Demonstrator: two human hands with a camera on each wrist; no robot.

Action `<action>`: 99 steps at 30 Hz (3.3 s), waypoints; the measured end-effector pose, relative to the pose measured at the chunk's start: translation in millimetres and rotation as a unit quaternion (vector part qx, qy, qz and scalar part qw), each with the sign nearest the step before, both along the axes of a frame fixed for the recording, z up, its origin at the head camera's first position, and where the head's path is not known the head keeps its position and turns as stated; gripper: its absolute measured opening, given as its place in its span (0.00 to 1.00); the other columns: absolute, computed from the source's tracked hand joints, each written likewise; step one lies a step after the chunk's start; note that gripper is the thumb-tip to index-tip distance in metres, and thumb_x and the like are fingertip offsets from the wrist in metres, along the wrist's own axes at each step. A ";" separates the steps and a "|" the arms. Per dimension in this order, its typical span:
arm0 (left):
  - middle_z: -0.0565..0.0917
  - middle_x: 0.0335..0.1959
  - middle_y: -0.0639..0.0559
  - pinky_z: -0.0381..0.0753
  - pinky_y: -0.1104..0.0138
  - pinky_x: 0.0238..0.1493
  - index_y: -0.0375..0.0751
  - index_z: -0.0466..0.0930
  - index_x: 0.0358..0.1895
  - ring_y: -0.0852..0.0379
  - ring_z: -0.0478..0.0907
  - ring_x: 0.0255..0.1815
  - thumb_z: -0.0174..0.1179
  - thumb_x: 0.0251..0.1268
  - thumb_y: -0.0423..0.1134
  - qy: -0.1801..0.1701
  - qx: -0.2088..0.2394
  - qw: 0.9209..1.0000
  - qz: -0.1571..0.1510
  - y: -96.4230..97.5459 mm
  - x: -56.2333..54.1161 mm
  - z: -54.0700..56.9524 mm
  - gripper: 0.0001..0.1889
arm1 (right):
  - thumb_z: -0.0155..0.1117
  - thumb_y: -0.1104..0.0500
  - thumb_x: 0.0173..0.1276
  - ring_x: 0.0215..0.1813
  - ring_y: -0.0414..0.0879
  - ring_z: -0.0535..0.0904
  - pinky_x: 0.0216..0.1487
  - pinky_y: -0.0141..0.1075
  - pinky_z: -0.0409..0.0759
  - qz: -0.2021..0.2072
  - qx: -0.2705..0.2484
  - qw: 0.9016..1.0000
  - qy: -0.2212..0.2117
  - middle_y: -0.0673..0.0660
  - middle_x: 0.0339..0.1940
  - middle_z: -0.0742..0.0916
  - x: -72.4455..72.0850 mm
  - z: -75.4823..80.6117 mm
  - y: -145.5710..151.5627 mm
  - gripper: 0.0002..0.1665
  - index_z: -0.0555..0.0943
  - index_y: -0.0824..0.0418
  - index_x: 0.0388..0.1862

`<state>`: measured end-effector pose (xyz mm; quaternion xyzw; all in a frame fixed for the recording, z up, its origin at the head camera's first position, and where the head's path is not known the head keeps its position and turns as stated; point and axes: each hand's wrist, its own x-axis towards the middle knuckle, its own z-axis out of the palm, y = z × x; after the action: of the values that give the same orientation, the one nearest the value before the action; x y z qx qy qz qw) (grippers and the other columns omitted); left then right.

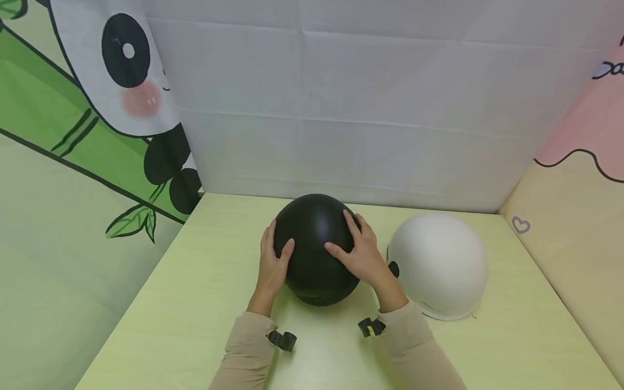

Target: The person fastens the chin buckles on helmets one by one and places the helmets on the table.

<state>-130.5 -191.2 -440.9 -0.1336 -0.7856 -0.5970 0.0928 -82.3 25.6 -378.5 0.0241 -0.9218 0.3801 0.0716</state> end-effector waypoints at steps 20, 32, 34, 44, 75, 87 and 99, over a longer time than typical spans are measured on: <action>0.46 0.77 0.39 0.51 0.36 0.65 0.54 0.51 0.78 0.35 0.48 0.74 0.52 0.69 0.59 -0.003 -0.030 0.999 -0.016 -11.5 3.6 -3.6 0.38 | 0.61 0.35 0.65 0.76 0.65 0.43 0.63 0.69 0.53 -0.030 -0.052 0.998 0.023 0.64 0.78 0.49 14.2 -24.9 -17.9 0.55 0.46 0.51 0.81; 0.45 0.77 0.40 0.52 0.36 0.64 0.55 0.50 0.78 0.33 0.48 0.74 0.55 0.68 0.57 0.000 -0.057 0.998 -0.028 -15.8 -1.5 -2.3 0.39 | 0.62 0.39 0.65 0.75 0.66 0.44 0.63 0.69 0.52 -0.036 -0.098 0.994 0.022 0.65 0.78 0.50 16.5 -39.7 -22.3 0.54 0.45 0.50 0.81; 0.44 0.77 0.40 0.53 0.36 0.64 0.55 0.50 0.78 0.33 0.48 0.73 0.56 0.68 0.57 0.001 -0.061 0.998 -0.028 -15.7 -3.2 -2.4 0.40 | 0.62 0.39 0.65 0.75 0.66 0.45 0.63 0.69 0.53 -0.033 -0.099 0.994 0.017 0.64 0.78 0.49 15.1 -41.7 -20.9 0.54 0.44 0.49 0.81; 0.43 0.78 0.42 0.54 0.36 0.64 0.57 0.50 0.78 0.34 0.49 0.73 0.56 0.68 0.58 0.006 -0.081 0.996 -0.032 -14.3 -13.1 -2.1 0.39 | 0.62 0.38 0.66 0.74 0.69 0.46 0.64 0.69 0.53 0.000 -0.097 0.995 0.009 0.67 0.77 0.48 6.5 -47.2 -14.2 0.57 0.42 0.54 0.81; 0.42 0.78 0.42 0.59 0.33 0.60 0.59 0.51 0.78 0.33 0.46 0.74 0.58 0.64 0.62 0.015 -0.135 0.990 -0.037 -6.7 -16.4 -5.7 0.41 | 0.65 0.41 0.64 0.76 0.64 0.45 0.66 0.66 0.51 0.008 -0.138 0.990 -0.020 0.62 0.79 0.45 5.6 -67.4 -5.5 0.61 0.37 0.53 0.81; 0.41 0.78 0.43 0.59 0.34 0.60 0.59 0.52 0.78 0.35 0.45 0.75 0.58 0.64 0.61 0.021 -0.154 0.986 -0.052 -14.1 -14.5 -7.6 0.41 | 0.65 0.40 0.64 0.76 0.64 0.46 0.66 0.66 0.51 0.001 -0.147 0.989 -0.032 0.62 0.79 0.45 12.0 -77.2 -13.3 0.61 0.36 0.55 0.81; 0.42 0.78 0.41 0.60 0.35 0.61 0.57 0.53 0.78 0.38 0.42 0.76 0.59 0.64 0.60 0.034 -0.178 0.982 -0.058 -13.1 -17.1 -9.9 0.41 | 0.65 0.40 0.64 0.76 0.63 0.45 0.67 0.65 0.50 -0.007 -0.147 0.988 -0.049 0.62 0.79 0.45 12.9 -84.6 -12.8 0.62 0.35 0.54 0.80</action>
<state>-147.6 -204.3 -450.8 -0.2135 -0.8668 -0.4466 0.0596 -69.4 12.8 -463.1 -0.0117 -0.8587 0.5113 0.0318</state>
